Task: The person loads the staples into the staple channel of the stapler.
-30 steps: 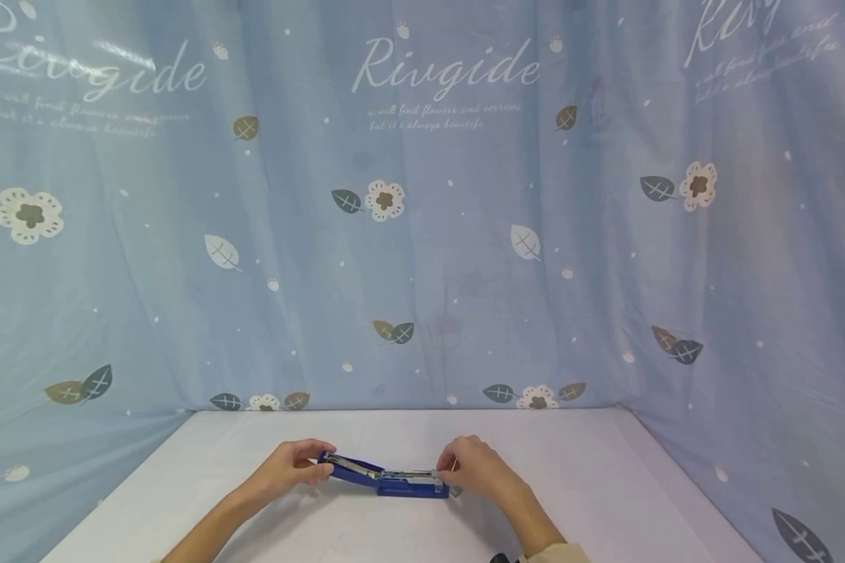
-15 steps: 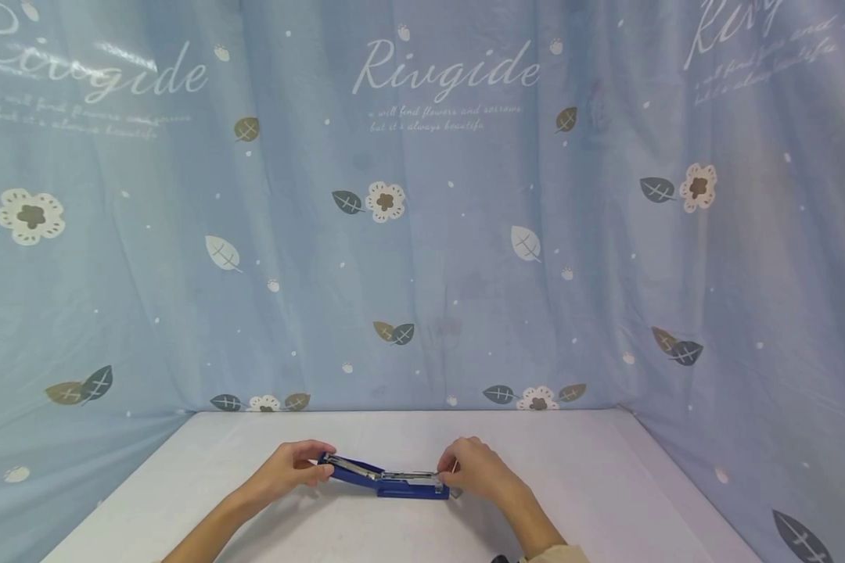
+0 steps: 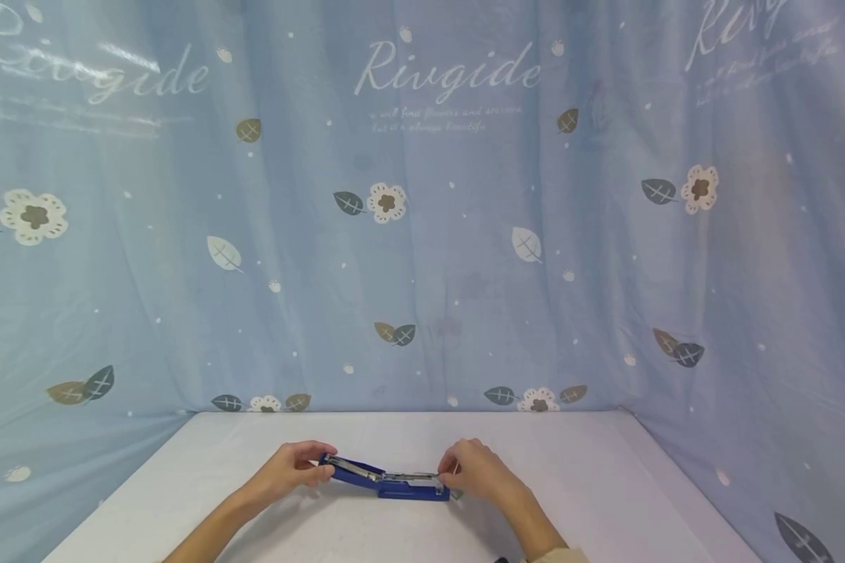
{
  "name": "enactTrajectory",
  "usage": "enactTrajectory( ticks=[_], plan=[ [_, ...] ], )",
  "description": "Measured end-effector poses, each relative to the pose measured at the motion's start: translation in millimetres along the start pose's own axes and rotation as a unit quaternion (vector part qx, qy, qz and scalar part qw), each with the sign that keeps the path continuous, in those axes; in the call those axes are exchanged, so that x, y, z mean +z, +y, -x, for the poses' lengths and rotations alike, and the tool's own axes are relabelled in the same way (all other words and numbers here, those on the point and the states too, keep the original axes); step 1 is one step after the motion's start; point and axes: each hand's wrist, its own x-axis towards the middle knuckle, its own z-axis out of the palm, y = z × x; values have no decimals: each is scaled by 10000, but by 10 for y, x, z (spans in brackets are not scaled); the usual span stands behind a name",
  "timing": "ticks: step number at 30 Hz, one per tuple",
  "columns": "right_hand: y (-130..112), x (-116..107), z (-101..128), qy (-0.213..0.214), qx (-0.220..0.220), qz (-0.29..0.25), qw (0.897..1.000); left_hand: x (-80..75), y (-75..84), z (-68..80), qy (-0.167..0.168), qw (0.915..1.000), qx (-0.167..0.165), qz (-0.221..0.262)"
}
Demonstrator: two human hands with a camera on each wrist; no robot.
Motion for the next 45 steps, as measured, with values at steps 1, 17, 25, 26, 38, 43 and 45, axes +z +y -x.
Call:
enactTrajectory(
  ticks=[1, 17, 25, 26, 38, 43, 45],
  plan=[
    [3, 7, 4, -14, 16, -25, 10000, 4, -4, 2, -9, 10000, 5, 6],
    [8, -4, 29, -161, -18, -92, 9998, 16, 0, -1, -45, 10000, -11, -26],
    [-15, -67, 60, -412, 72, -59, 9991, 17, -18, -8, -68, 10000, 22, -25],
    [-13, -74, 63, -417, 59, -35, 9991, 18, -20, -10, -66, 10000, 23, -38],
    [19, -170, 130, -410, 232, 170, 9987, 4, -12, -14, -59, 9999, 82, 79],
    [63, -195, 171, -366, 260, 252, 9987, 1, 3, 3, -12, 9999, 89, 69],
    [91, -194, 180, -360, 224, 273, 9987, 1, 10, 8, 21, 9999, 91, 36]
  ],
)
